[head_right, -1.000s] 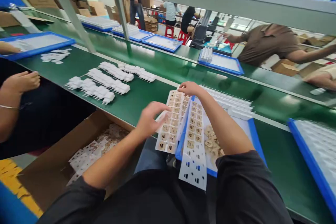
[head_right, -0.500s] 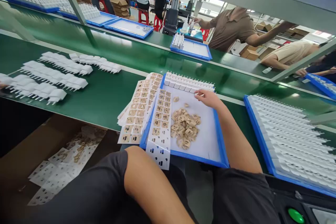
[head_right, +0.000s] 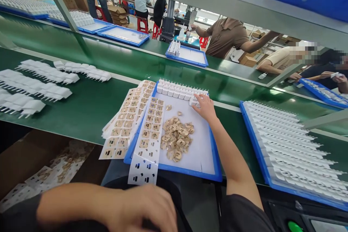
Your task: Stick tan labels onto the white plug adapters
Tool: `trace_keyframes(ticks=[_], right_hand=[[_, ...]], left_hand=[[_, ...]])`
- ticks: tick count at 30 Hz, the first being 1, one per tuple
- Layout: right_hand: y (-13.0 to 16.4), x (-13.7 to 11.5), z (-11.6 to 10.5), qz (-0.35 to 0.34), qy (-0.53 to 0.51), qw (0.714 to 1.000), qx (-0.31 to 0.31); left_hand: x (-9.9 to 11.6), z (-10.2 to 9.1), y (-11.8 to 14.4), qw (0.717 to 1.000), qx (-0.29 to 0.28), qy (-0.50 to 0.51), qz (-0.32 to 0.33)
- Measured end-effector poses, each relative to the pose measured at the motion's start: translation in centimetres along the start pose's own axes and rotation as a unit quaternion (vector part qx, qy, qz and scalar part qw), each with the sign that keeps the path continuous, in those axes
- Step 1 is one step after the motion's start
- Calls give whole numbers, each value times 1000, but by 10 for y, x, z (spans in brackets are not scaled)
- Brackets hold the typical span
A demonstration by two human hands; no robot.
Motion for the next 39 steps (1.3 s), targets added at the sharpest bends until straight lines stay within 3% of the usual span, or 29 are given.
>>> trace_keyframes(ticks=[3,6,8,11,14,18,22,25,28,31,33,39], right_hand=[[-5,5,9,-10,7,1000,-5],[-12,10,13,-11,3,1000,-2],[-18,12,14,-15,-2,1000,-4],[-23,13,15,-25,-8,1000,-12],[-24,13,13,-35,-13,999,-17],[-19,4,0,-42,-20,999,-4],[6,-32,-33,-48,-97,993,55],[51,-80,-63,-116,-195,974,-14],[103,-130,-80,-174,-242,951,-84],[136,-168,-77,-181,-246,948,-85],[144,-184,-67,-170,-237,954,-71],[143,-202,-42,-121,-210,968,-67]], left_hand=[[-16,-24,39,988,144,-3,-62],[-39,-38,76,946,245,-170,-128],[-51,-41,91,919,248,-265,-151],[-63,-36,98,902,192,-343,-178],[-69,-28,97,898,154,-368,-183],[-70,-23,100,897,173,-365,-179],[-63,-24,104,900,200,-353,-162],[-58,-27,107,897,257,-323,-156],[-55,-33,111,875,378,-241,-181],[-55,-44,117,838,480,-141,-217],[-56,-51,121,826,513,-98,-212],[-54,-62,129,856,491,-54,-150]])
Point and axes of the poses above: each hand's wrist, its own y-axis away from the middle knuckle, its own z-axis out of the palm, x = y × z, the point moved 1 cm from there along -y, towards the middle knuckle, and after that the axes turned 2 degrees about -x, right-handed, at the moved point
